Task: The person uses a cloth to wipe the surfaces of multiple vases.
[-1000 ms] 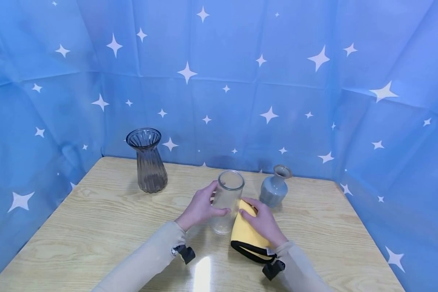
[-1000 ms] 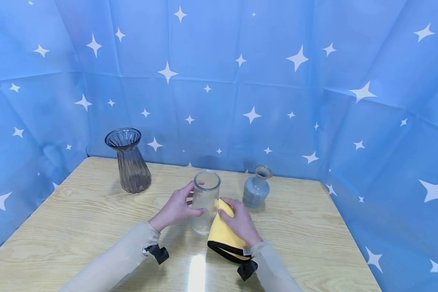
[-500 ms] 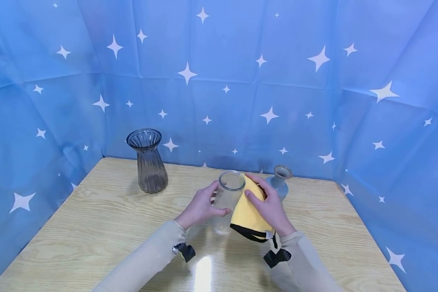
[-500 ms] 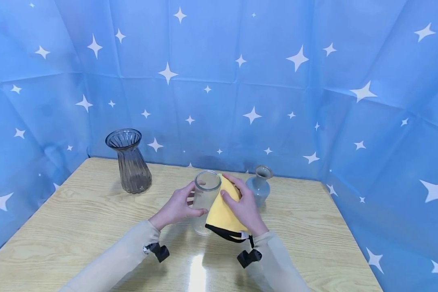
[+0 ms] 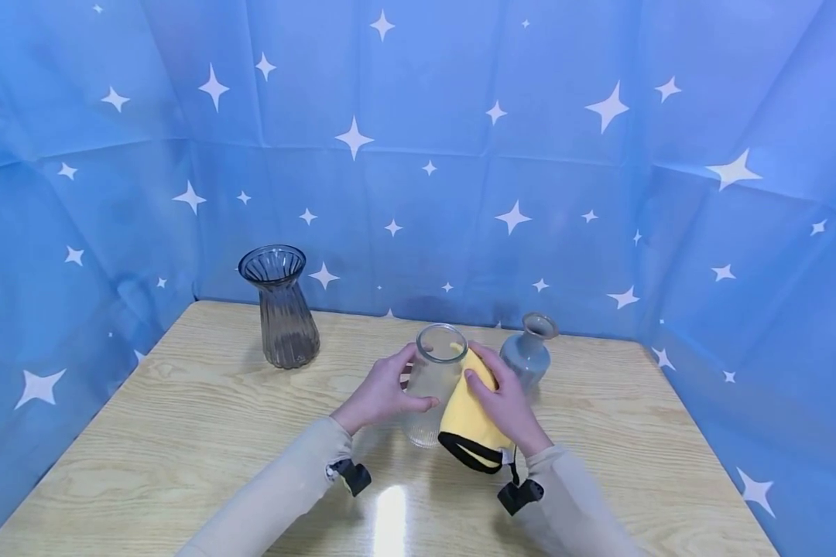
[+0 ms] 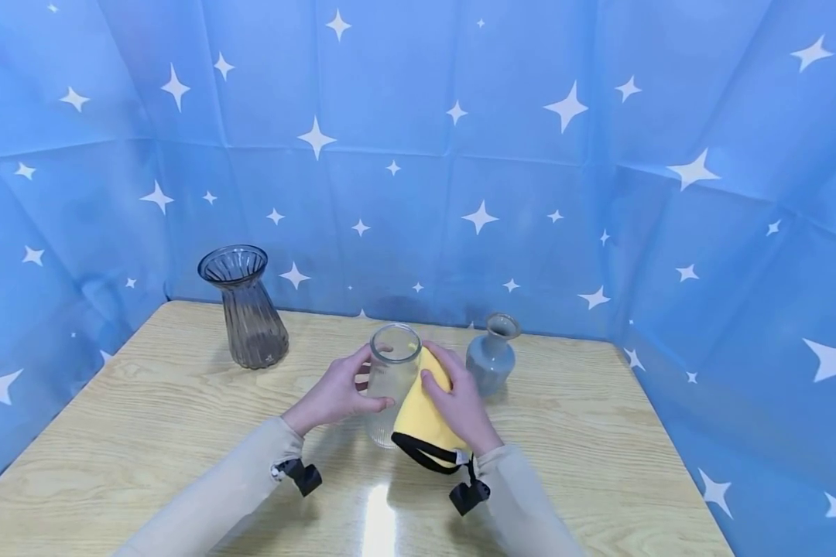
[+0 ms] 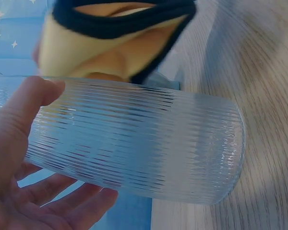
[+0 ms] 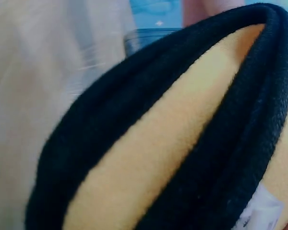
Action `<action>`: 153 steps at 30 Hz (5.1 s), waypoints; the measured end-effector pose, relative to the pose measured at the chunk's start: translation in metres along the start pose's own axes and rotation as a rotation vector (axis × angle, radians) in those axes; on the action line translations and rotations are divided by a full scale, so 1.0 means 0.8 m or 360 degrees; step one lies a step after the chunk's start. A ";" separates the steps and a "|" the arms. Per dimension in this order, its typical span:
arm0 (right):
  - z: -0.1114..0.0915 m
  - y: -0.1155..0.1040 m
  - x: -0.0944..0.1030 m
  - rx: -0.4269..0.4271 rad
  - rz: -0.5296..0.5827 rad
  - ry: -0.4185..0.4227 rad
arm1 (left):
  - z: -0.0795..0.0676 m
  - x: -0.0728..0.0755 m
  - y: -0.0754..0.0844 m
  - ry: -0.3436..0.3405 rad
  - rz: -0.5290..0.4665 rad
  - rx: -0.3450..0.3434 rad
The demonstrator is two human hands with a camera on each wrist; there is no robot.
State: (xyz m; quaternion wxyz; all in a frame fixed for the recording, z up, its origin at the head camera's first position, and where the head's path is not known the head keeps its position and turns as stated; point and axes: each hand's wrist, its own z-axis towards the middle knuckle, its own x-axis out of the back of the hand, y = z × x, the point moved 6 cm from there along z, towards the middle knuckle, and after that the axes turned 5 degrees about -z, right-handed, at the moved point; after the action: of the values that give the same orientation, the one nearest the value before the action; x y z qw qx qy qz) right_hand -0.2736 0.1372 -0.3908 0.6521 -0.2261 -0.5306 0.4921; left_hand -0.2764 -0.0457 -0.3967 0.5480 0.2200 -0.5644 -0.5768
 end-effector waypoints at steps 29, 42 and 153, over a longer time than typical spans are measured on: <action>-0.019 0.056 -0.057 -0.0222 -0.0794 -0.0622 | 0.001 0.003 0.000 -0.0019 -0.0047 -0.0032; -0.018 0.059 -0.043 -0.0257 -0.0588 -0.0372 | 0.003 0.001 -0.003 -0.0120 -0.0109 -0.0011; 0.007 -0.069 0.033 -0.0314 -0.0080 0.0109 | 0.017 0.003 0.004 -0.0154 -0.0284 0.0050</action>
State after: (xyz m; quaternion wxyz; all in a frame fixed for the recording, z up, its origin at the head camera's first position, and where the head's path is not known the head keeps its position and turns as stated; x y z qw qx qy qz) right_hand -0.2580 0.1363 -0.3314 0.6564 -0.2925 -0.5595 0.4128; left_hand -0.2875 -0.0411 -0.3891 0.4630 0.2497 -0.5774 -0.6244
